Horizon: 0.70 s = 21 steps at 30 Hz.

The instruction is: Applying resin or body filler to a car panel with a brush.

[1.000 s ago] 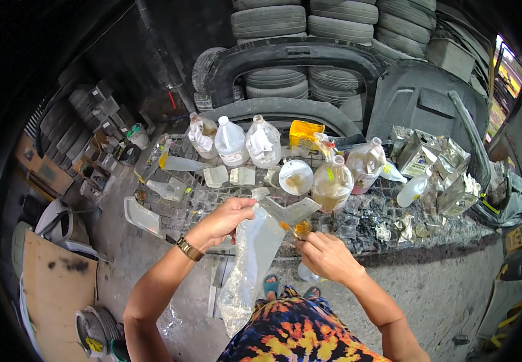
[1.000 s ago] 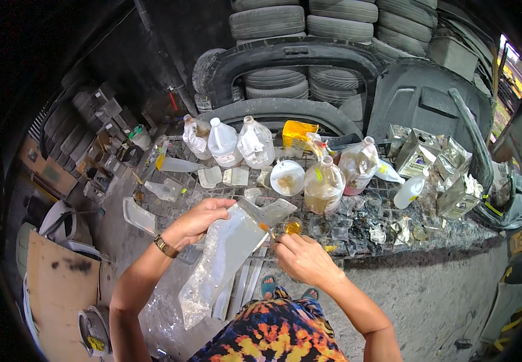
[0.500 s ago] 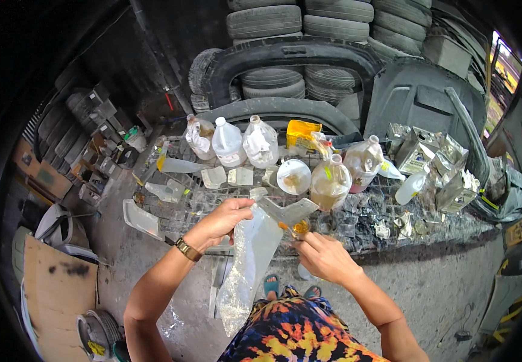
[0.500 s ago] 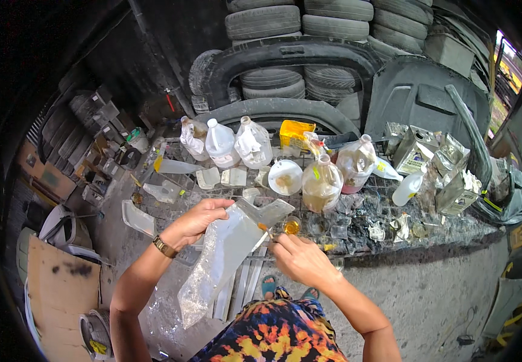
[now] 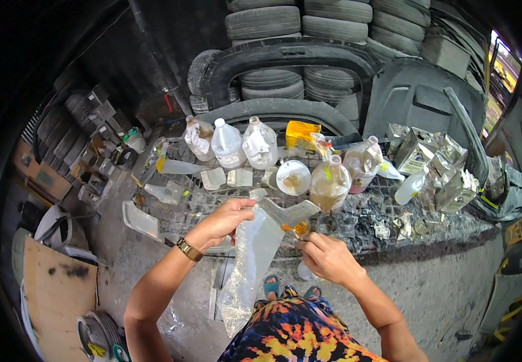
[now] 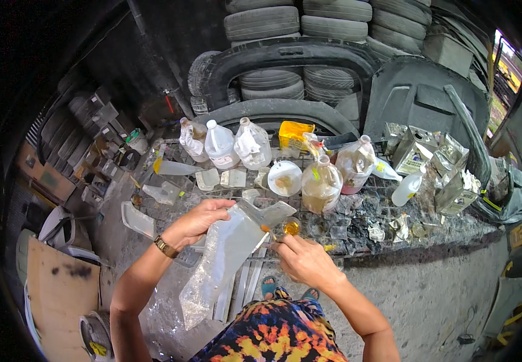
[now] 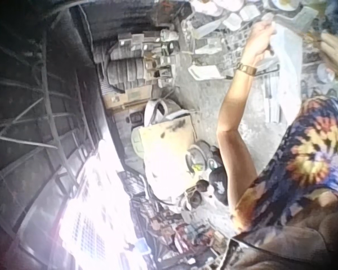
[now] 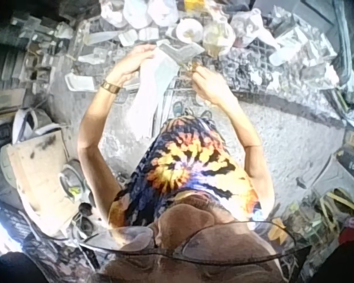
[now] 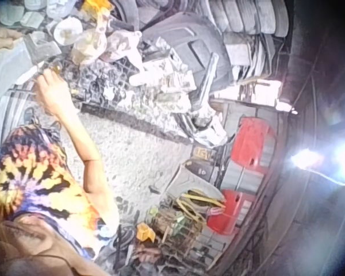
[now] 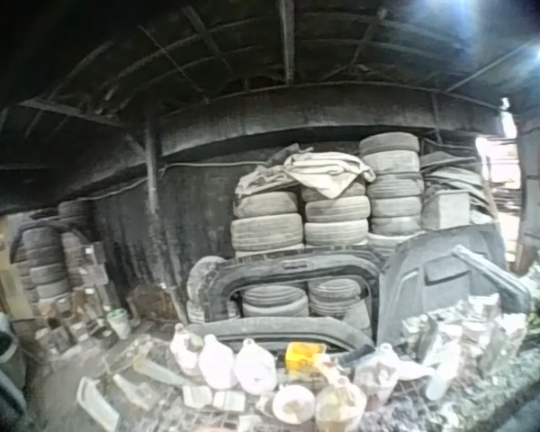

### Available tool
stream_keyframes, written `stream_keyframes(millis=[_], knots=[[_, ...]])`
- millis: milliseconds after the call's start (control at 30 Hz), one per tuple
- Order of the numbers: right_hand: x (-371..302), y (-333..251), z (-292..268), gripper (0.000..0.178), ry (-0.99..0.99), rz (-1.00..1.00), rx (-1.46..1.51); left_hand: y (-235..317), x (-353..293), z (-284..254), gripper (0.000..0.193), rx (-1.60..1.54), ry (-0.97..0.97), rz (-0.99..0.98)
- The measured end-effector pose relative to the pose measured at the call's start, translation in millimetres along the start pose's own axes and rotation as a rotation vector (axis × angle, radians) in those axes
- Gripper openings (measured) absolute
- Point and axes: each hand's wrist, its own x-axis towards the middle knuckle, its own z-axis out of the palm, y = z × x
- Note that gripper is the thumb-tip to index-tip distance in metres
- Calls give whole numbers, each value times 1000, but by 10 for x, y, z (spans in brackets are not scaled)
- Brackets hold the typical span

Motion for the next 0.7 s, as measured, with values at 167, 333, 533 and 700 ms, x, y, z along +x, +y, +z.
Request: stream_keyframes(millis=[167,333,533,700], knots=[[84,-86,-39,31,45,-38,48,-124,45,-51,57,-8,-26,7],[206,-63,104,29,27,-15,-10,-97,41,-20,57,-14,-27,-5],[4,-67,181,28,76,45,-43,-140,62,-67,56,-41,-28,7],[-92,-88,79,27,55,88,-36,-98,39,-49,56,1,-17,-6]])
